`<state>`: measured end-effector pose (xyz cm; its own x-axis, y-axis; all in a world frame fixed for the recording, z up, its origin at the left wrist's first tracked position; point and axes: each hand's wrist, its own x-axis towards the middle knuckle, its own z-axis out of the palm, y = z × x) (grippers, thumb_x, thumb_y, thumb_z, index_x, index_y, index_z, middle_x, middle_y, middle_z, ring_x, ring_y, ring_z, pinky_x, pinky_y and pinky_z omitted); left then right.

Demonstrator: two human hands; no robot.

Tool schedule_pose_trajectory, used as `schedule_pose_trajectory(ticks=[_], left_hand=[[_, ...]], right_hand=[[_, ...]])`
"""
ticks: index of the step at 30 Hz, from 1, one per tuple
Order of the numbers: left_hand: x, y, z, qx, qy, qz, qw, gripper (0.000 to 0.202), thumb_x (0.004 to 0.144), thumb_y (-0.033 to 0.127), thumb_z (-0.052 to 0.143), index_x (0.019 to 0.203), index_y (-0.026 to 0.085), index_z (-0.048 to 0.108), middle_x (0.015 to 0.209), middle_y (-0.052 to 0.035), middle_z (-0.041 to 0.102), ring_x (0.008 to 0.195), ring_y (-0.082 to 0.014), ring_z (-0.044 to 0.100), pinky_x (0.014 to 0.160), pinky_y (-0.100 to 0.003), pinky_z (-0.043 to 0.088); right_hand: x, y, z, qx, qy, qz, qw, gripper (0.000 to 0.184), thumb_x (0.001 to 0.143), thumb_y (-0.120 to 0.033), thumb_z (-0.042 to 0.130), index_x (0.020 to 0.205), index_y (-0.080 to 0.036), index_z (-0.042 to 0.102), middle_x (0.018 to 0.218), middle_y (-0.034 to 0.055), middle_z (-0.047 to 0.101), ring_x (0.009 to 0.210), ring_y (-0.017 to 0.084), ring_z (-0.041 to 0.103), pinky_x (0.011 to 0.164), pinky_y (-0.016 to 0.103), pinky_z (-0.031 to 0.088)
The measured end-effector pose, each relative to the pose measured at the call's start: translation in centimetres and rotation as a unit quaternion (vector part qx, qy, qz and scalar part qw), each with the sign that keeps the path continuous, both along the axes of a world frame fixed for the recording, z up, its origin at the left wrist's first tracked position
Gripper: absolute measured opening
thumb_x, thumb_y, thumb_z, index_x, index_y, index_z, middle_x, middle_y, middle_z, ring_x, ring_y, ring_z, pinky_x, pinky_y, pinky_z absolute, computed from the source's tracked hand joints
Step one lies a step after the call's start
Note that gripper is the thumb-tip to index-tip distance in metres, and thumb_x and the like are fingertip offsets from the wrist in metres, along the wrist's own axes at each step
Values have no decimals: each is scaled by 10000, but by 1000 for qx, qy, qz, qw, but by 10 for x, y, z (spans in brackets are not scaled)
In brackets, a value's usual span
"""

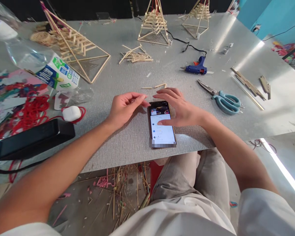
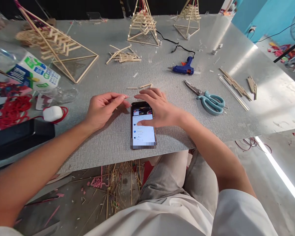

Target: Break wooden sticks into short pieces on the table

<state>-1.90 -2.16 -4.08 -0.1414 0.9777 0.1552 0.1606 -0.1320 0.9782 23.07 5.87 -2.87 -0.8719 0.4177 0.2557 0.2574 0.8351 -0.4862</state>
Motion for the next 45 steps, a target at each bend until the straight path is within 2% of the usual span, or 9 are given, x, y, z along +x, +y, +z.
schedule_pose_trajectory(ticks=[5, 9, 13, 21, 25, 29, 36, 41, 45], left_hand=[[-1, 7, -4, 2, -6, 15, 1000, 368, 899, 529, 841, 915, 171, 758, 768, -42, 779, 631, -128, 684, 622, -251, 583], [-3, 10, -10, 24, 4, 10, 1000, 309, 973, 487, 776, 935, 183, 736, 654, 21, 642, 653, -114, 650, 642, -227, 550], [-4, 9, -11, 0, 18, 0, 1000, 285, 1028, 474, 701, 995, 195, 744, 592, 47, 535, 619, -123, 635, 614, -237, 526], [-4, 6, -7, -1, -17, -57, 998, 363, 961, 557, 774, 962, 207, 678, 665, 52, 553, 581, -123, 644, 595, -266, 561], [-4, 6, -10, 25, -8, -65, 998, 369, 1012, 574, 704, 982, 207, 694, 728, 13, 613, 646, -134, 666, 610, -267, 558], [-6, 6, -12, 16, 5, -59, 998, 323, 1066, 528, 630, 1001, 215, 674, 711, 25, 566, 641, -131, 643, 620, -266, 537], [-6, 6, -14, 14, -3, -99, 995, 294, 1086, 506, 581, 1106, 225, 666, 755, 31, 508, 686, -130, 596, 673, -268, 544], [-6, 6, -13, 20, -1, -94, 995, 243, 1078, 456, 583, 1025, 228, 647, 690, 51, 425, 637, -134, 526, 663, -274, 557], [-7, 5, -11, 20, 19, -87, 996, 222, 1062, 412, 588, 950, 228, 639, 672, 50, 400, 645, -142, 545, 654, -272, 538]], right_hand=[[0, -2, -2, 2, -25, 7, 1000, 916, 847, -596, 854, 1605, -246, 476, 1670, 178, 461, 1581, 418, 331, 1301, 659, 322], [0, 0, -5, 15, -22, -8, 1000, 811, 899, -516, 812, 1593, -256, 483, 1658, 181, 475, 1573, 420, 344, 1279, 677, 336], [1, 1, -7, 25, -22, -19, 999, 776, 912, -484, 796, 1584, -240, 495, 1655, 180, 485, 1573, 407, 350, 1279, 659, 345], [-2, 1, -6, -2, 33, -9, 999, 717, 982, -695, 671, 1521, -233, 564, 1577, 174, 579, 1521, 378, 443, 1267, 629, 377], [-2, 1, -4, 0, 51, -25, 998, 689, 1007, -676, 647, 1506, -207, 579, 1571, 174, 596, 1516, 369, 460, 1280, 609, 367], [-2, 1, -5, 5, 37, -27, 999, 695, 987, -638, 686, 1513, -198, 571, 1578, 185, 585, 1517, 386, 447, 1271, 617, 371], [-2, 2, -8, 15, 15, -22, 1000, 689, 973, -581, 688, 1527, -194, 553, 1588, 192, 561, 1523, 399, 419, 1262, 638, 369], [-2, 1, -6, 13, -5, -14, 1000, 732, 944, -576, 730, 1544, -204, 537, 1617, 193, 533, 1550, 399, 391, 1293, 634, 339], [-2, 0, -8, 16, -20, -9, 1000, 799, 902, -571, 786, 1566, -221, 513, 1643, 191, 505, 1562, 409, 371, 1285, 650, 342]])
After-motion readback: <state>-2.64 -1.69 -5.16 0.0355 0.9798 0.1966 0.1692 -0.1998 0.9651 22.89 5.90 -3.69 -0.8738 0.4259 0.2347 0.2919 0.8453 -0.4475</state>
